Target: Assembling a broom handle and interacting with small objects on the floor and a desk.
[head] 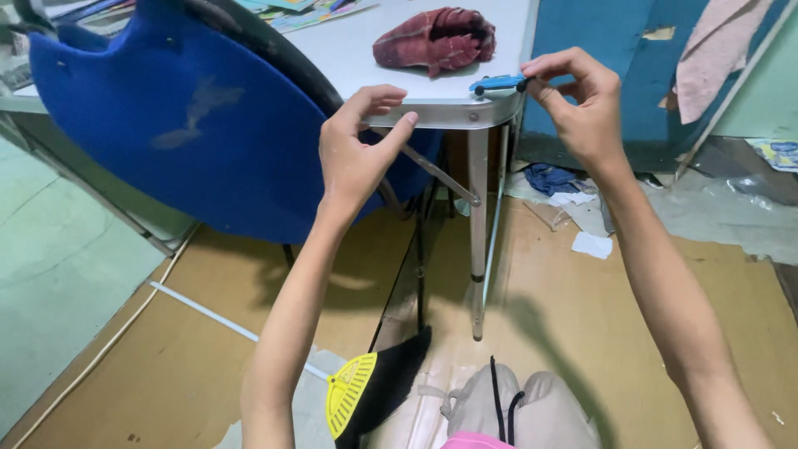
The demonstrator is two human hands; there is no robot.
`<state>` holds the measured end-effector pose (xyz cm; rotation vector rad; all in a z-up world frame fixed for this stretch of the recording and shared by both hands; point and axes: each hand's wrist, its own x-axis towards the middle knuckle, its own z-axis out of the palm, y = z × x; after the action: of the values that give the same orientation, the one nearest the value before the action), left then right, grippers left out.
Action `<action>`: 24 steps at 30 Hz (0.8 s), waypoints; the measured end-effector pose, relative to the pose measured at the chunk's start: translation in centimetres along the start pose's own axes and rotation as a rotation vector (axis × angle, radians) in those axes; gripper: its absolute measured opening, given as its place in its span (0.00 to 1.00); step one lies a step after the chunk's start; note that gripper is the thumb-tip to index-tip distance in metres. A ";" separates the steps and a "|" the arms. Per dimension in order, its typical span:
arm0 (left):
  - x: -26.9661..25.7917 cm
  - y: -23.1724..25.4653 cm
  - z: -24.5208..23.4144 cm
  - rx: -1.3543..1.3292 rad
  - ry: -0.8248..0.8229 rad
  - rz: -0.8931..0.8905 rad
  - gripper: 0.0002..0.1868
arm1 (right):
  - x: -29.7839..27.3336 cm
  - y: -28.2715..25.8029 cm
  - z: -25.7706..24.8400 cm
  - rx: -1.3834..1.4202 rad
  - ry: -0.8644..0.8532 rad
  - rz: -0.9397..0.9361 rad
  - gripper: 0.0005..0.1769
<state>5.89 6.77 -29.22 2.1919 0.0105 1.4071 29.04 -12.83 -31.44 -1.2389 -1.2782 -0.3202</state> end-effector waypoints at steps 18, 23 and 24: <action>-0.4 -0.2 3.2 0.224 -0.060 0.154 0.21 | 0.5 -3.4 0.6 -0.565 -0.151 -0.135 0.10; -0.6 -0.7 3.5 0.244 -0.080 0.154 0.23 | 1.2 -2.6 1.2 -0.533 -0.177 -0.116 0.12; -0.5 -0.7 3.4 0.255 -0.080 0.154 0.24 | 1.5 -2.4 1.4 -0.539 -0.188 -0.126 0.12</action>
<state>8.74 5.80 -31.06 2.5037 -0.0084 1.4686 26.95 -12.02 -29.26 -1.6741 -1.4889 -0.6852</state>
